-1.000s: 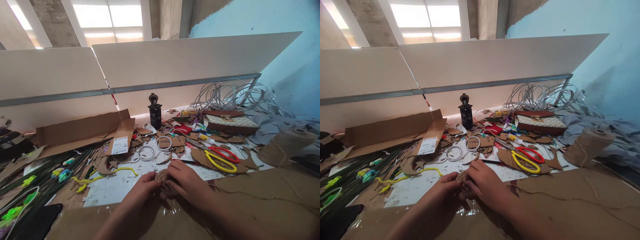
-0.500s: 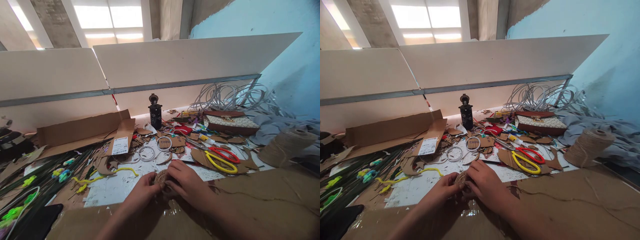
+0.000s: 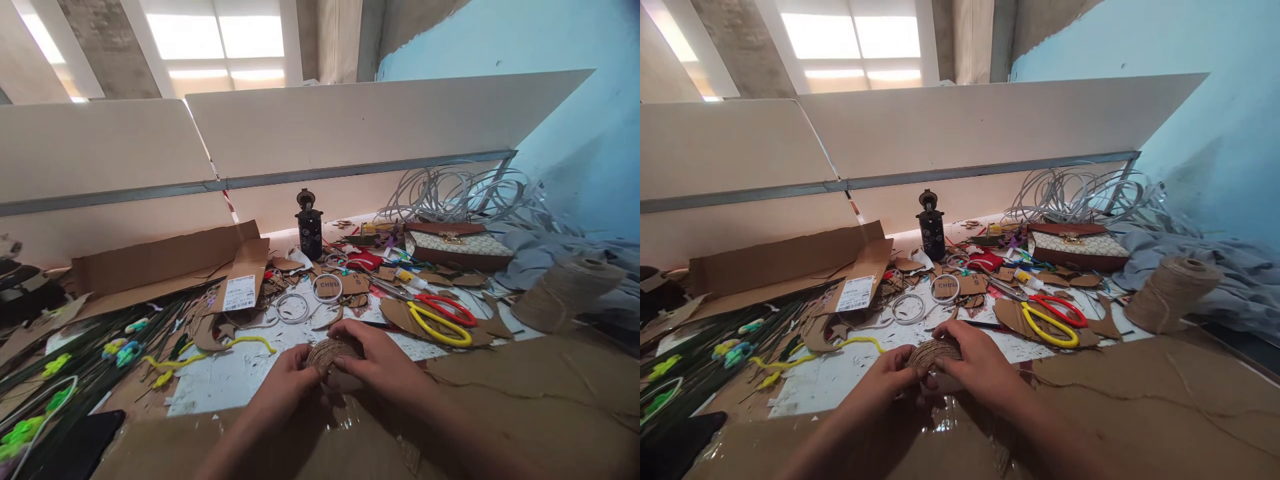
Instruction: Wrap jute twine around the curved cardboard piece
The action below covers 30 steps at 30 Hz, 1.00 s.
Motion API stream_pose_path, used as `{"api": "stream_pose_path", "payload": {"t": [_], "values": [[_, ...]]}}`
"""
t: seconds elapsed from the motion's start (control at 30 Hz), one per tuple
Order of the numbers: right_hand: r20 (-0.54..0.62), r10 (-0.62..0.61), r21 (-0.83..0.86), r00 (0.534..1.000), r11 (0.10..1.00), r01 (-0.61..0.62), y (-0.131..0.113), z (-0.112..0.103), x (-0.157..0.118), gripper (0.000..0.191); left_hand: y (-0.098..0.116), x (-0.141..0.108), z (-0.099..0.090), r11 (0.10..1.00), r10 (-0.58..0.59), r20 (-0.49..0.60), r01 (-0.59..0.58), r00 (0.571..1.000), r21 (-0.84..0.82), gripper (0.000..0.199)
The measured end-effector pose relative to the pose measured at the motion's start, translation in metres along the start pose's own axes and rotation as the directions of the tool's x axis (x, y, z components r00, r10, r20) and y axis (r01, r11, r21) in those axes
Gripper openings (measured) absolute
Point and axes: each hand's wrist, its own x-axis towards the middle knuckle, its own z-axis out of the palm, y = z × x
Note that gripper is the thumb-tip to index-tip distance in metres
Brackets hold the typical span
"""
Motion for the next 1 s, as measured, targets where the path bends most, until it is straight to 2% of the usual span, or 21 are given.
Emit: {"api": "stream_pose_path", "payload": {"t": [0.17,0.4,0.6,0.67,0.8,1.0], "values": [[0.005,0.005,0.042,1.0,0.999,-0.005,0.0,0.002,0.0,0.034,-0.002,0.004,-0.012,0.998,-0.02,0.0,0.02,1.0,0.054,0.031],[0.002,0.004,0.084,1.0,0.996,-0.004,-0.001,0.0,0.0,0.03,-0.002,0.004,-0.012,0.999,-0.015,0.008,0.015,1.0,0.034,0.022],[-0.018,-0.022,0.045,1.0,0.999,0.023,-0.003,0.002,0.0,0.029,0.003,0.003,-0.012,0.99,-0.006,-0.01,0.007,1.0,0.14,0.025],[-0.021,-0.027,0.029,0.999,0.999,0.027,-0.004,0.003,0.0,0.029,0.006,0.002,-0.014,0.973,0.021,-0.031,-0.013,0.999,0.23,0.023],[-0.015,-0.031,0.0,0.999,1.0,0.031,-0.006,0.003,-0.001,0.028,0.012,0.002,-0.018,0.872,0.083,-0.049,-0.048,0.995,0.486,0.03],[0.003,-0.017,0.117,1.0,0.993,0.017,-0.003,0.0,-0.001,0.03,0.018,0.002,-0.013,0.898,0.125,-0.041,-0.095,0.991,0.43,0.032]]}}
